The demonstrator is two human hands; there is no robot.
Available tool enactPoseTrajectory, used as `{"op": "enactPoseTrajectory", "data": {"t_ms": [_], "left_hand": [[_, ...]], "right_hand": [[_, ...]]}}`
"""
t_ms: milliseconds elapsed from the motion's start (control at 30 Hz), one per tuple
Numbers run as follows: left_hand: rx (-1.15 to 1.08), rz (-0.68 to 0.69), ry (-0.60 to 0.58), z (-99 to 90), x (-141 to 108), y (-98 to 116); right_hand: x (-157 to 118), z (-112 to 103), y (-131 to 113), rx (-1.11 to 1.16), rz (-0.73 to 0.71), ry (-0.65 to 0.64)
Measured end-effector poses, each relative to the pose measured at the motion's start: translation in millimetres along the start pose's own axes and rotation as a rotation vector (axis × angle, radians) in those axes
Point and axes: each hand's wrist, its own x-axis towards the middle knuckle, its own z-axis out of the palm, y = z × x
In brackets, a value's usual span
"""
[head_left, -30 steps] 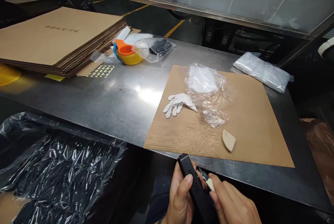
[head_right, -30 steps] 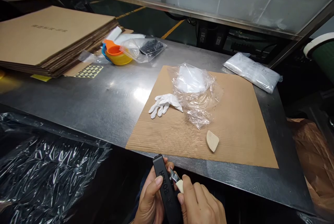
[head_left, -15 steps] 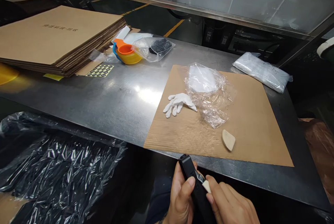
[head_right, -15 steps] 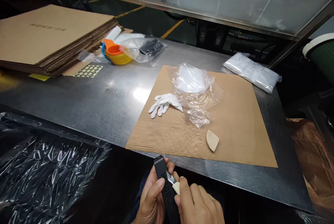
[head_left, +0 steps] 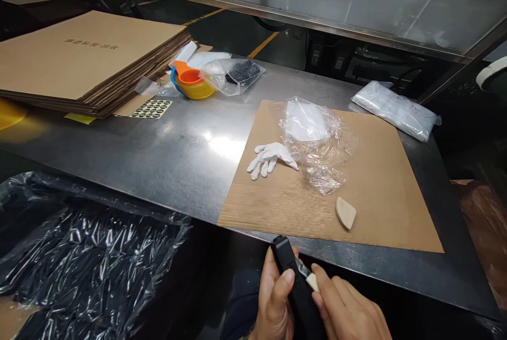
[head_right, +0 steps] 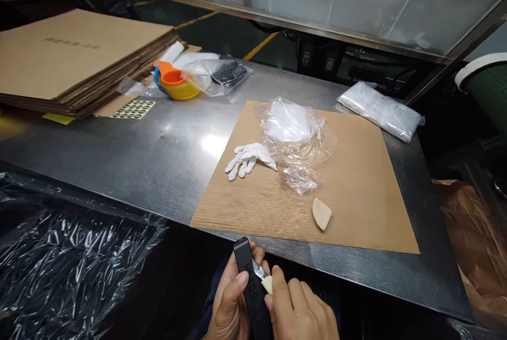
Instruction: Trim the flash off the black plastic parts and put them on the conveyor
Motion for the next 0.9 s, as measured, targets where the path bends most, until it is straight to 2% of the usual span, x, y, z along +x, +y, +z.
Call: {"op": "enactPoseTrajectory", "data": {"t_ms": [100,167,333,467,700,900], "left_hand": [[0.015,0.074,-0.067,5.4,-2,2],[0.005,0.035,-0.068,7.8,-2,3],[-0.02,-0.097,0.014,6.0,-4,5],[-0.005,-0.111,0.093,3.4,-5,5],[-0.059,-0.035,-0.024,3.5,-2,1],[-0.049,-0.03,-0.054,1.2,-2,0]], "right_hand": [[-3,3,6,0.043,0.071,-0.039],[-4,2,8,0.11,0.094,-0.061],[3,-10,4,0.206,0.104,-0.088],[8,-14,0,0.223,0.067,-0.105],[8,-7,-2,0.18,-0.004,-0.04],[8,-6,-3,0.163,-0.016,-0.022]]}}
